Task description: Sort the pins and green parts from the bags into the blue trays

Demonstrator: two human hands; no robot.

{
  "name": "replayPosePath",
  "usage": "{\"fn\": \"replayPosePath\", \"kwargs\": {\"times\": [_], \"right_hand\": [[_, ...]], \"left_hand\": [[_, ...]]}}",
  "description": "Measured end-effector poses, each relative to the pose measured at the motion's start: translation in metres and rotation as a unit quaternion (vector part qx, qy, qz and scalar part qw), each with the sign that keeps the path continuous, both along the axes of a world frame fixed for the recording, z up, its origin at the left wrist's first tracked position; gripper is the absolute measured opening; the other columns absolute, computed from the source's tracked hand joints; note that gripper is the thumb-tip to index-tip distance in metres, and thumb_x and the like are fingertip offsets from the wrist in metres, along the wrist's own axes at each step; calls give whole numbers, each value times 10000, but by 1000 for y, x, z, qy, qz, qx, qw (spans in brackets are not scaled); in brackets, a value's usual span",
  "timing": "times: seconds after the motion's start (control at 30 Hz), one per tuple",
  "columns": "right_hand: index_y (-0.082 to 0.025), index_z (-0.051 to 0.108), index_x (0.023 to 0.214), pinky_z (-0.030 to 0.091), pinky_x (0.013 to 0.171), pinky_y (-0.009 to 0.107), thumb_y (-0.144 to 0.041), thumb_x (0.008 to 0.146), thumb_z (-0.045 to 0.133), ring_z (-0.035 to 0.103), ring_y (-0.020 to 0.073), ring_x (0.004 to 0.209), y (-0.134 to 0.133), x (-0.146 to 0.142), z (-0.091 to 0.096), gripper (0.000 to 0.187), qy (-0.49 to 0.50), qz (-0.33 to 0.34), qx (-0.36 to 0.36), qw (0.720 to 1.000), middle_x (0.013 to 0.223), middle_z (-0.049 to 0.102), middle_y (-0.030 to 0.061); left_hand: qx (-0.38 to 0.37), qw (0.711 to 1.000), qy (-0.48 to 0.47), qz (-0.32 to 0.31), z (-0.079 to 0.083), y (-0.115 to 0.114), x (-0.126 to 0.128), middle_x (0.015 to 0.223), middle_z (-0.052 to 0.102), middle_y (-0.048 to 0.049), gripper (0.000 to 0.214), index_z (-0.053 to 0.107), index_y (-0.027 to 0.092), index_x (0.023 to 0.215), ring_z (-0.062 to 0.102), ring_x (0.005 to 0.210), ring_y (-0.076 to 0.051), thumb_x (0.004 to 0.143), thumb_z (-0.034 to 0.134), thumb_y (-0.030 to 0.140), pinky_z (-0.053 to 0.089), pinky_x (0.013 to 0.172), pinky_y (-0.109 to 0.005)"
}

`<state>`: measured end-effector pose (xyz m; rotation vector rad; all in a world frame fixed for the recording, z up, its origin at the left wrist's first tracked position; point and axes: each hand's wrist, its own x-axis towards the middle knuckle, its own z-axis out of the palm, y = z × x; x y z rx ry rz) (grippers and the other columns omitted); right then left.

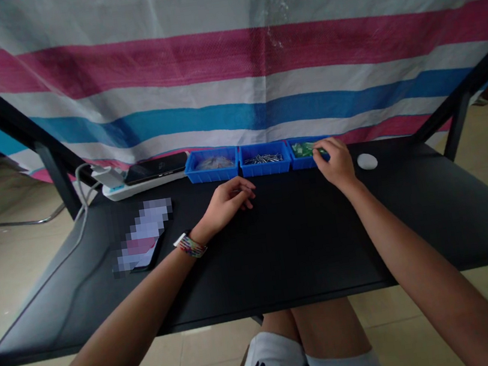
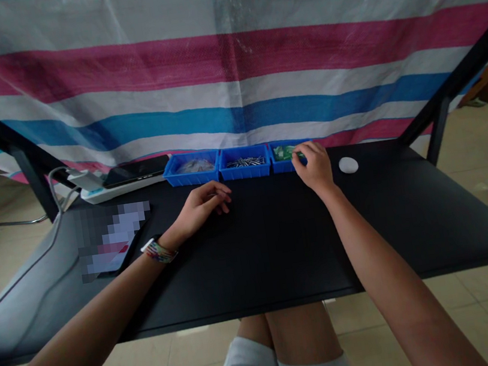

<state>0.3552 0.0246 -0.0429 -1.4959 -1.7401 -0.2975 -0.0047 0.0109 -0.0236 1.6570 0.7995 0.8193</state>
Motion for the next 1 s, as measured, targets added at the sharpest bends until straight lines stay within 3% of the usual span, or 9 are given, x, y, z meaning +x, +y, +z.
{"fn": "replayPosePath", "kwargs": {"times": [0.2,0.4,0.57,0.8,0.9,1.0], "right_hand": [[-229,704,877,497,1038,470,-271,953,587,682,304,1068,1,0,-1,145,2,-1,13,1000,1060,779,107],[-224,725,1026,502,1059,464,-241,952,558,682,301,1134,-2,-6,2,184,53,-33,77,995,1126,767,120],[-228,733,847,497,1032,487,-256,944,593,678,301,1035,-2,-5,-1,173,-3,-16,48,999,1004,758,98],[-231,745,768,500,1004,509,-269,914,644,650,317,1040,-1,-6,-2,182,-24,-30,41,998,988,743,95],[-225,761,817,515,1019,499,-278,934,603,667,305,1032,1,-1,-1,203,33,-29,58,997,971,734,98],[-193,768,981,551,989,479,-248,930,526,686,291,1021,6,12,-1,253,147,-83,97,981,1057,724,129]], "left_hand": [[15,1000,8,11,0,3,-2,897,712,-46,192,692,145,1051,718,674,-137,930,667,291,525,573,-221],[20,1000,9,7,-1,3,-3,893,704,-42,180,690,144,1032,713,676,-132,943,667,299,529,587,-219],[22,1000,12,6,-2,2,-3,883,705,-41,168,692,150,1021,709,671,-128,950,666,299,528,589,-218],[20,1000,8,4,-5,4,-3,868,701,-34,158,689,159,1035,711,668,-134,938,667,281,544,596,-228],[17,1000,6,5,-5,5,-3,860,691,-26,154,681,155,1039,706,662,-130,930,656,261,546,599,-229],[15,1000,4,7,-5,4,-3,865,687,-22,161,671,153,1052,702,658,-125,920,649,243,547,597,-228]]}}
